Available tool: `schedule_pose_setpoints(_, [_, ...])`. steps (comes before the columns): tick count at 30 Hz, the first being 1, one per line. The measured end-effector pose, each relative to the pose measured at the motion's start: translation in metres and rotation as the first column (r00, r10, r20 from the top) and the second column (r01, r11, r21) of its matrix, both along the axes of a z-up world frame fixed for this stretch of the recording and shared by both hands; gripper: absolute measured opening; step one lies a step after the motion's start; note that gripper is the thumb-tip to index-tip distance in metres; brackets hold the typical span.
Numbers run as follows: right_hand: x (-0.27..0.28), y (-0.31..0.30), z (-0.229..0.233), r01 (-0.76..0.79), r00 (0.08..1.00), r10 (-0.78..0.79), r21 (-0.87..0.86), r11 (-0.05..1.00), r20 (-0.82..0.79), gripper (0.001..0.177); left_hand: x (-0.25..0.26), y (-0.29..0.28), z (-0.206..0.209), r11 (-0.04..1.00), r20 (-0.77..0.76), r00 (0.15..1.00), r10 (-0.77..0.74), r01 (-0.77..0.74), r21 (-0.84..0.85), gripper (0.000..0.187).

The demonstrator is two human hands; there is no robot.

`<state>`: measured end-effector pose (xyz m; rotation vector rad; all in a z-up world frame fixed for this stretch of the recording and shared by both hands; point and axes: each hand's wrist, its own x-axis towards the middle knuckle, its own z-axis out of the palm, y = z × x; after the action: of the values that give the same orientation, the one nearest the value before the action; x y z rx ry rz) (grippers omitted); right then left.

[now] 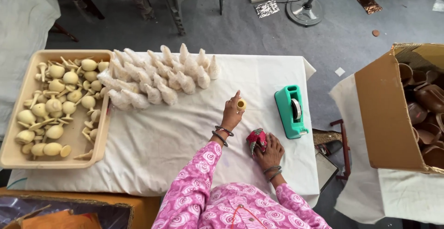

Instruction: The person takes a small clay cone-shaped item and a wooden spindle-like object, uses a piece of tape to secure them together, then wraps the assembled item in plastic film, securing it with more tape.

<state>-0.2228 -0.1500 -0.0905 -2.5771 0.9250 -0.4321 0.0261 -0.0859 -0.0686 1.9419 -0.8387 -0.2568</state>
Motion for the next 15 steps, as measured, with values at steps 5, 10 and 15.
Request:
schedule_pose_setpoints(5, [0.005, -0.002, -0.001, 0.027, 0.999, -0.028, -0.015, 1.000, -0.027, 0.082, 0.008, 0.000, -0.058, 0.978, 0.152, 0.987, -0.060, 0.028, 0.205, 0.100])
schedule_pose_setpoints(10, [-0.008, -0.011, -0.046, -0.022, 0.996, 0.024, -0.026, 0.999, 0.084, 0.078, 0.002, 0.044, -0.027, 0.998, 0.091, 0.996, 0.024, -0.029, 0.056, 0.105])
schedule_pose_setpoints(15, [-0.002, -0.014, -0.052, 0.004, 0.999, 0.000, -0.075, 0.997, 0.053, 0.076, 0.040, 0.155, -0.010, 0.974, 0.114, 0.968, 0.222, -0.226, 0.022, 0.054])
